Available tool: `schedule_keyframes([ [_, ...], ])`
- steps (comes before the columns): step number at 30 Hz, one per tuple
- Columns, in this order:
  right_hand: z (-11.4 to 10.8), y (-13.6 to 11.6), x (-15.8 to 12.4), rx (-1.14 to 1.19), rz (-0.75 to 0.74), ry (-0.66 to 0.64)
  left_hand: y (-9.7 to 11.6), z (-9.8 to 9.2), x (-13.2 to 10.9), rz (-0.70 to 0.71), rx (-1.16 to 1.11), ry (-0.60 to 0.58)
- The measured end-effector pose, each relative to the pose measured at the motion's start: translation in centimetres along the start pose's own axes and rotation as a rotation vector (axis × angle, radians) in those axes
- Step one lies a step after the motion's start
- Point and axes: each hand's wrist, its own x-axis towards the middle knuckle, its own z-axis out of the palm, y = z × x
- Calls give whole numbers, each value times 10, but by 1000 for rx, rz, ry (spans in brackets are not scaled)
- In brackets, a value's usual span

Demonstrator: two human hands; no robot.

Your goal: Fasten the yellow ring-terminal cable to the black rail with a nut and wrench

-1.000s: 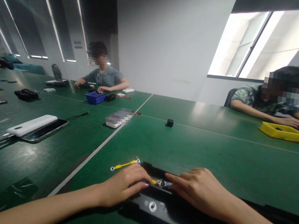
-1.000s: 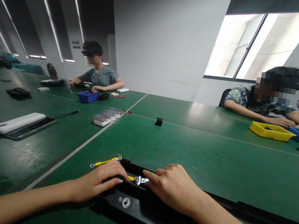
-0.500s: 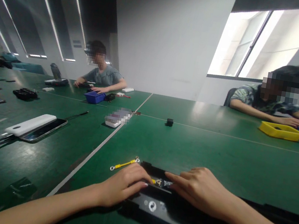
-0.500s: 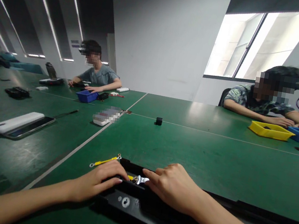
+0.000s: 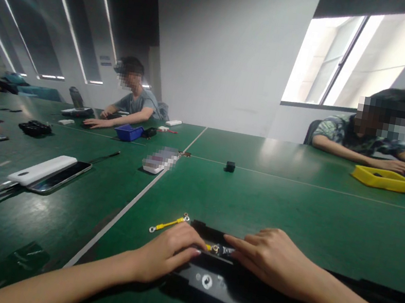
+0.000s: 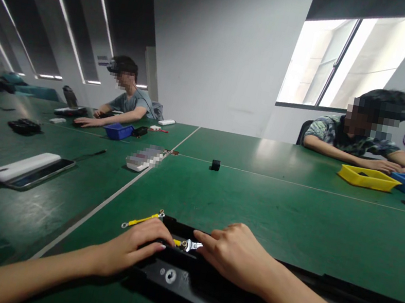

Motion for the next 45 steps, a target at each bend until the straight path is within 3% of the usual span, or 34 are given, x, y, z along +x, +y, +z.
schedule_keyframes([
  [45, 1, 0, 0, -4, 4, -19, 0, 1, -1, 2, -11, 1],
])
